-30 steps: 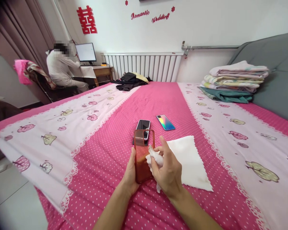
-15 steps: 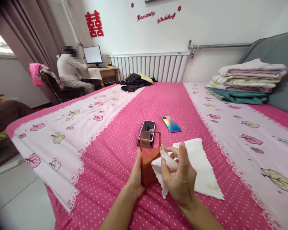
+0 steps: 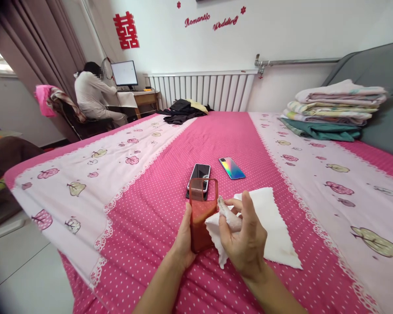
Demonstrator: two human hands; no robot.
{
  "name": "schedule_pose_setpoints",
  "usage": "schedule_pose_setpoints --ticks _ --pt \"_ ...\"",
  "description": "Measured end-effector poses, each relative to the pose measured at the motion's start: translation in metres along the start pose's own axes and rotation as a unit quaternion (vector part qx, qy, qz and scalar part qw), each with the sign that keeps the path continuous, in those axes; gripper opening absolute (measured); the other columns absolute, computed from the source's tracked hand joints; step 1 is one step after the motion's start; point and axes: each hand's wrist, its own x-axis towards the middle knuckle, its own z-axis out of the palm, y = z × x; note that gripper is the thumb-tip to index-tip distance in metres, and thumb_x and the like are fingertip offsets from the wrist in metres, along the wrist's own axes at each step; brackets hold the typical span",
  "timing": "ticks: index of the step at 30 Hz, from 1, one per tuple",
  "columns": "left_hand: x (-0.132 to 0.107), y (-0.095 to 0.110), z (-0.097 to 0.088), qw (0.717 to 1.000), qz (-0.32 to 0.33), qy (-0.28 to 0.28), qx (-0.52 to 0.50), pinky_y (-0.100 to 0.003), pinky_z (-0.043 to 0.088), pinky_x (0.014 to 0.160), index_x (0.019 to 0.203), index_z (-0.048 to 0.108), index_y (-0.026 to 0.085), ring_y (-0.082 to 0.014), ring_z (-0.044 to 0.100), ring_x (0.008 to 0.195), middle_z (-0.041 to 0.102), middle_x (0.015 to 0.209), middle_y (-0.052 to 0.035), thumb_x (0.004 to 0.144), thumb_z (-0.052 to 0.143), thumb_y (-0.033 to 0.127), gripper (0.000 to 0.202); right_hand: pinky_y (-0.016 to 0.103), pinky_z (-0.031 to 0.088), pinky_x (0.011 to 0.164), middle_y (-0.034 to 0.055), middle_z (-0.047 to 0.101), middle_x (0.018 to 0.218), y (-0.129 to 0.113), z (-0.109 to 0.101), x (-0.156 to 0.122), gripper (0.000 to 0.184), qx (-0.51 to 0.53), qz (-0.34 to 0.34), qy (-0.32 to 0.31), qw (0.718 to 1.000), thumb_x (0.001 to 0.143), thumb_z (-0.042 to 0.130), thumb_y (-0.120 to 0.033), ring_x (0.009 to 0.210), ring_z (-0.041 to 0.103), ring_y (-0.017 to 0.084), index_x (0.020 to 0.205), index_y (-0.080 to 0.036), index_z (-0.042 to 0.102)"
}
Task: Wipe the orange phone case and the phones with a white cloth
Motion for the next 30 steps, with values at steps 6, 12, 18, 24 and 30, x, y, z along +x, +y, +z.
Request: schedule_pose_setpoints --ticks 6,12,18,24,30 --pt "-0.002 0.006 0.002 0.997 0.053 0.034 -0.043 -0.028 0.048 0.075 0.116 0.063 0.012 -0.0208 0.067 0.080 0.072 0.094 -0.0119 0.082 0.036 0.066 0.069 0.031 0.053 0.068 0.0052 0.068 0.090 0.025 0.001 0.006 0.059 -0.054 0.079 -0.023 0.995 0.077 0.060 -0.016 0.077 0.065 0.019 0.132 -0.020 0.042" --pt "-0.001 0.012 0.001 0.996 0.072 0.042 -0.006 -0.035 0.050 0.064 0.119 0.060 0.011 -0.0248 0.066 0.070 0.070 0.082 -0.0154 0.077 0.036 0.073 0.079 0.039 0.048 0.071 0.0124 0.066 0.089 0.126 -0.032 0.049 0.022 -0.205 0.263 0.328 0.884 0.069 0.059 -0.011 0.080 0.062 0.026 0.090 -0.016 0.062" --pt "0.001 0.006 0.004 0.999 0.028 0.025 0.008 -0.036 0.050 0.064 0.118 0.060 0.010 -0.0251 0.064 0.069 0.069 0.082 -0.0161 0.078 0.031 0.073 0.081 0.028 0.047 0.056 0.0040 0.066 0.078 0.062 -0.010 0.034 0.012 -0.045 0.161 0.090 0.982 0.075 0.066 -0.020 0.063 0.059 0.016 0.086 -0.018 0.063" --pt "0.007 -0.007 0.001 0.998 0.004 -0.026 0.052 -0.026 0.045 0.059 0.126 0.056 0.014 -0.0175 0.061 0.065 0.068 0.083 -0.0121 0.079 0.033 0.072 0.077 0.030 0.052 0.072 0.0019 0.068 0.082 0.008 0.005 0.026 0.016 0.057 0.058 -0.019 0.996 0.079 0.060 -0.012 0.076 0.062 0.016 0.091 -0.020 0.064" --pt "0.009 -0.020 -0.002 0.994 -0.010 -0.017 0.107 -0.030 0.046 0.066 0.122 0.059 0.013 -0.0206 0.061 0.073 0.069 0.086 -0.0124 0.075 0.041 0.073 0.079 0.032 0.053 0.076 0.0044 0.068 0.087 0.013 -0.002 0.033 0.021 0.011 0.049 -0.001 0.999 0.080 0.056 -0.011 0.081 0.064 0.017 0.094 -0.022 0.067"
